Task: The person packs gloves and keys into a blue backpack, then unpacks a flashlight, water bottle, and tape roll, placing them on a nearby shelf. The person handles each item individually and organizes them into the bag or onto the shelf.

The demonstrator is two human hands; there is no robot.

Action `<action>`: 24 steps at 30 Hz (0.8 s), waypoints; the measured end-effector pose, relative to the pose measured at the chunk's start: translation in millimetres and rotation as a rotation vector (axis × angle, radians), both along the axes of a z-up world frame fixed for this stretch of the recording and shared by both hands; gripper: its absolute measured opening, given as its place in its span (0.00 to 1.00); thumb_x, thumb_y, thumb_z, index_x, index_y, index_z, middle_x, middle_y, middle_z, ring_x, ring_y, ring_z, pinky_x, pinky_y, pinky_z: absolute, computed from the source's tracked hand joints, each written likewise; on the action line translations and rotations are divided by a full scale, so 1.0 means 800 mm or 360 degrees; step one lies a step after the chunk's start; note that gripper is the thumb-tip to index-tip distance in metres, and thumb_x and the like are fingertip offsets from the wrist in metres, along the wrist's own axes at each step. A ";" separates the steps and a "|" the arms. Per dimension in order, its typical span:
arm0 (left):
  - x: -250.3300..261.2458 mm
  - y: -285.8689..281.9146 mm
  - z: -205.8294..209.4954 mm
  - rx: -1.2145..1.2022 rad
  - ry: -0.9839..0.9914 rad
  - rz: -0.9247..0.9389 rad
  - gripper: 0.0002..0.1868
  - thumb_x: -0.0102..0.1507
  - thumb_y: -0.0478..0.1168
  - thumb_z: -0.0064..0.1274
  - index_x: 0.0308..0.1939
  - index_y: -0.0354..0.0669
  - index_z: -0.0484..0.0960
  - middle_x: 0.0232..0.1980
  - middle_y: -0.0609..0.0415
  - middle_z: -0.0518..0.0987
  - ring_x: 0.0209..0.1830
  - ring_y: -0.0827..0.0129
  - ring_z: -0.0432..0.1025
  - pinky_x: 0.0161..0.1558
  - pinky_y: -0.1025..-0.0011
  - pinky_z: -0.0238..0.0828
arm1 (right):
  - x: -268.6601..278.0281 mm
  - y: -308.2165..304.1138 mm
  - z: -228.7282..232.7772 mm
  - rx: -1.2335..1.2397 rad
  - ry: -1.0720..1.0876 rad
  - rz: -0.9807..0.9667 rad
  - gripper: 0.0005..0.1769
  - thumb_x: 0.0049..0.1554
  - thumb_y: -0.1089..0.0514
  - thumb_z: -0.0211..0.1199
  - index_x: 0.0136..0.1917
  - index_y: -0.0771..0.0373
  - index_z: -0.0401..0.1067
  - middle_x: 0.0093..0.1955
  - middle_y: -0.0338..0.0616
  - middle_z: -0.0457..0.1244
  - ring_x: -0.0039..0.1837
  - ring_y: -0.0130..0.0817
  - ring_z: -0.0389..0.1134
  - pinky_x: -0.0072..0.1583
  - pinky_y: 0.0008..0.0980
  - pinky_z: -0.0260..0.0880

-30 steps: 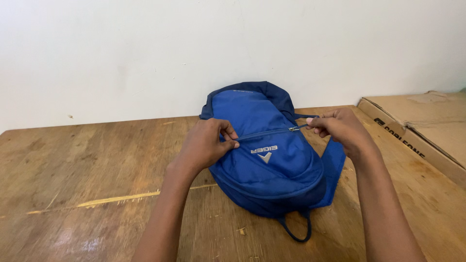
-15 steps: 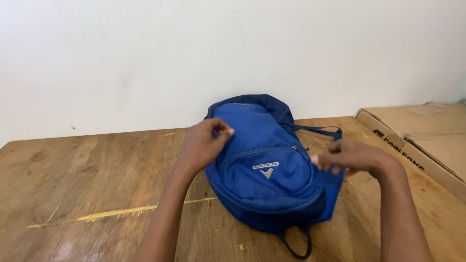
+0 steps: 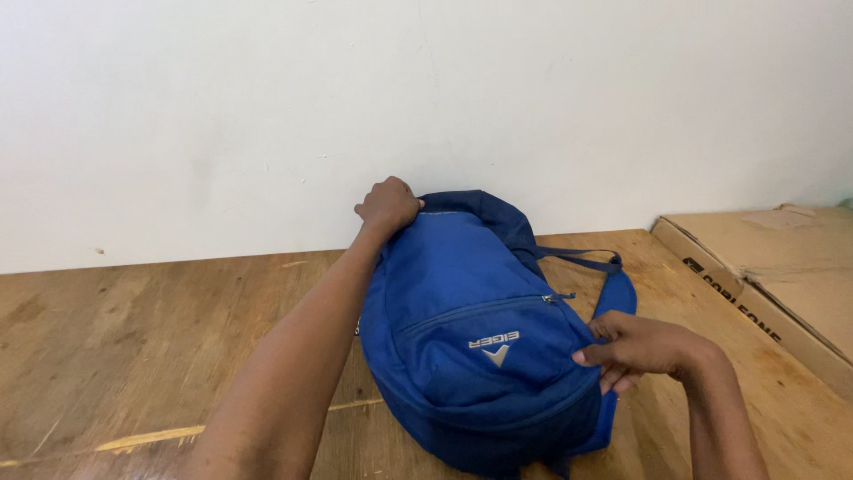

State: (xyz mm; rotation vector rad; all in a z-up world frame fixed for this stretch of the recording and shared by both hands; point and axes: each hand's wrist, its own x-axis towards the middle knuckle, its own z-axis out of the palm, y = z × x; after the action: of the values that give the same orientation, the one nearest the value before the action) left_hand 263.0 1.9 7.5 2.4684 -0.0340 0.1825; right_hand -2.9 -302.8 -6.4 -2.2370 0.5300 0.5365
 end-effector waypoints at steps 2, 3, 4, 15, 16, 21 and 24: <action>-0.007 -0.004 0.006 0.0129 -0.0110 0.0009 0.17 0.62 0.52 0.60 0.45 0.45 0.87 0.52 0.46 0.83 0.57 0.49 0.75 0.62 0.44 0.61 | 0.005 -0.014 -0.007 -0.0017 -0.0113 0.0002 0.31 0.55 0.45 0.72 0.62 0.66 0.68 0.45 0.49 0.70 0.42 0.37 0.76 0.47 0.35 0.80; -0.013 -0.004 0.008 0.0136 -0.0159 0.0045 0.17 0.62 0.52 0.60 0.46 0.44 0.86 0.52 0.45 0.82 0.57 0.49 0.75 0.62 0.44 0.61 | 0.008 -0.021 -0.009 -0.0032 -0.0173 0.0006 0.28 0.56 0.45 0.71 0.61 0.67 0.70 0.43 0.48 0.70 0.42 0.37 0.75 0.47 0.35 0.80; -0.019 -0.002 0.010 0.0144 -0.0207 0.0082 0.18 0.63 0.52 0.59 0.46 0.43 0.85 0.51 0.44 0.82 0.56 0.48 0.76 0.61 0.44 0.61 | 0.011 -0.030 -0.012 -0.0042 -0.0233 0.0014 0.26 0.57 0.45 0.68 0.58 0.67 0.72 0.42 0.48 0.69 0.41 0.36 0.74 0.47 0.35 0.79; -0.134 0.089 0.031 0.0010 -0.0373 0.0221 0.19 0.65 0.54 0.57 0.39 0.42 0.85 0.44 0.42 0.84 0.50 0.46 0.77 0.57 0.47 0.66 | 0.059 -0.038 -0.073 -0.0462 -0.1488 -0.0223 0.24 0.58 0.43 0.63 0.42 0.68 0.79 0.36 0.56 0.70 0.41 0.45 0.71 0.46 0.42 0.69; -0.149 0.103 0.027 -0.0061 -0.0401 0.0254 0.18 0.64 0.54 0.57 0.38 0.43 0.85 0.43 0.43 0.85 0.49 0.46 0.78 0.56 0.48 0.66 | 0.067 -0.029 -0.079 -0.0477 -0.1496 -0.0265 0.25 0.59 0.41 0.63 0.42 0.68 0.79 0.37 0.57 0.70 0.41 0.47 0.72 0.47 0.44 0.70; -0.215 0.179 -0.001 -0.0348 -0.0470 0.0403 0.17 0.62 0.53 0.59 0.33 0.43 0.84 0.36 0.44 0.84 0.43 0.48 0.79 0.48 0.53 0.72 | 0.107 0.031 -0.100 -0.0516 -0.1469 -0.0305 0.27 0.58 0.37 0.64 0.44 0.64 0.80 0.42 0.57 0.71 0.49 0.53 0.73 0.51 0.48 0.71; -0.250 0.221 -0.028 -0.0410 -0.0466 0.0480 0.16 0.60 0.52 0.60 0.31 0.42 0.82 0.33 0.44 0.83 0.38 0.49 0.79 0.45 0.54 0.72 | 0.133 0.065 -0.086 -0.0508 -0.1226 -0.0247 0.22 0.57 0.36 0.63 0.46 0.57 0.81 0.46 0.49 0.72 0.53 0.50 0.73 0.54 0.51 0.70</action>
State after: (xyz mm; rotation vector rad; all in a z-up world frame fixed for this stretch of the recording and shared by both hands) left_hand 62.8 178.6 -15.1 2.1607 0.2239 0.6366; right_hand 103.8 -250.8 -75.4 -2.4376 0.3852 -0.5214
